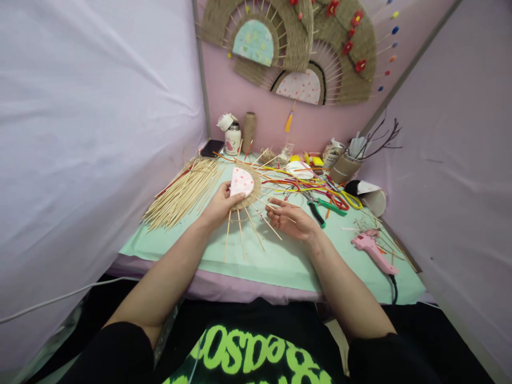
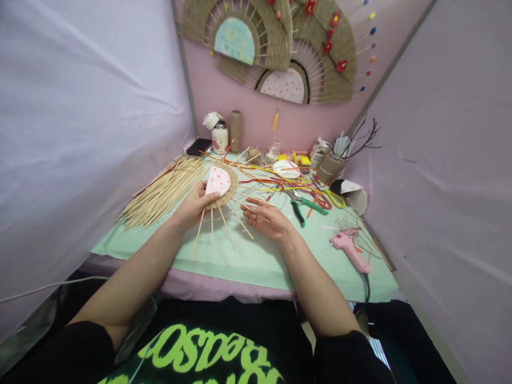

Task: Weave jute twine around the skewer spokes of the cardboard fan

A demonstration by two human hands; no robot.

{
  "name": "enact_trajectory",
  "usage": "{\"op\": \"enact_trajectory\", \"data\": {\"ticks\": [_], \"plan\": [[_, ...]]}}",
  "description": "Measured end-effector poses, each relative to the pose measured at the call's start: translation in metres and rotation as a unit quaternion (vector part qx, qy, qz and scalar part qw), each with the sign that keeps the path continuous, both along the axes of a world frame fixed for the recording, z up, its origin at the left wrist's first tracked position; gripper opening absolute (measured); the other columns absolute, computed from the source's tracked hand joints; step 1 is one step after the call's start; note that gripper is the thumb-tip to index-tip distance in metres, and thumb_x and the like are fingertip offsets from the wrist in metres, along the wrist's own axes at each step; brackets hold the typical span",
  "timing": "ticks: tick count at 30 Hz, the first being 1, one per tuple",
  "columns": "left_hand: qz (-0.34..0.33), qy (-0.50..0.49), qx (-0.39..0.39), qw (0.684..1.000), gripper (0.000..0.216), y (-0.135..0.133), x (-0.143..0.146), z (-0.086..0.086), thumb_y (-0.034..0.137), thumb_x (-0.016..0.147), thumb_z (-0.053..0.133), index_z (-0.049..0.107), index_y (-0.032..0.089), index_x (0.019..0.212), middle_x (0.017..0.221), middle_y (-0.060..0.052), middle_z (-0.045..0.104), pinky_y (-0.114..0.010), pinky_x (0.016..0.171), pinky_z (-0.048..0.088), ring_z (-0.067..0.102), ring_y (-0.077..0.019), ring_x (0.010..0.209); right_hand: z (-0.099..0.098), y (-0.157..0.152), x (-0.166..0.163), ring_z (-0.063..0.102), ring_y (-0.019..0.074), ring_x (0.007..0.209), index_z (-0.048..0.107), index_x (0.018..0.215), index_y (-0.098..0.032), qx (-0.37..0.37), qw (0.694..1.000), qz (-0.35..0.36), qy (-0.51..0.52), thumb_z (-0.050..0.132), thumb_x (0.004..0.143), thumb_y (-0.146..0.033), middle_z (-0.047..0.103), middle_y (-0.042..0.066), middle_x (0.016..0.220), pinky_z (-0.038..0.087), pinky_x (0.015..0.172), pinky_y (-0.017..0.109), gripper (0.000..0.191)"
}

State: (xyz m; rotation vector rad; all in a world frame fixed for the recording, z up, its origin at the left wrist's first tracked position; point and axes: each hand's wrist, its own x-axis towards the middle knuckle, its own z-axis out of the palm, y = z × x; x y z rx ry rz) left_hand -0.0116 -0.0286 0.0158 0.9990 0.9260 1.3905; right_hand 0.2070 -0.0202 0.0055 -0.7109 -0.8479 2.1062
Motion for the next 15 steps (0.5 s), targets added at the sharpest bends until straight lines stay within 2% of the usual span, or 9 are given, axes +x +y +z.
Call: {"op": "enact_trajectory", "data": {"ticks": [15], "plan": [[-0.004,0.001,0.006,1.0,0.058,0.0,-0.0001,-0.0002,0.027,0.063,0.078,0.049,0.016,0.111,0.112,-0.01,0.064,-0.032,0.076,0.051,0.064,-0.0194,0.091,0.0002,-0.0008,-0.0002,0.067,0.0101,0.075,0.06,0.105,-0.018,0.013,1.0,-0.006,-0.008,0.074,0.067,-0.009,0.072,0.004,0.091,0.052,0.063,0.019,0.041]]}}
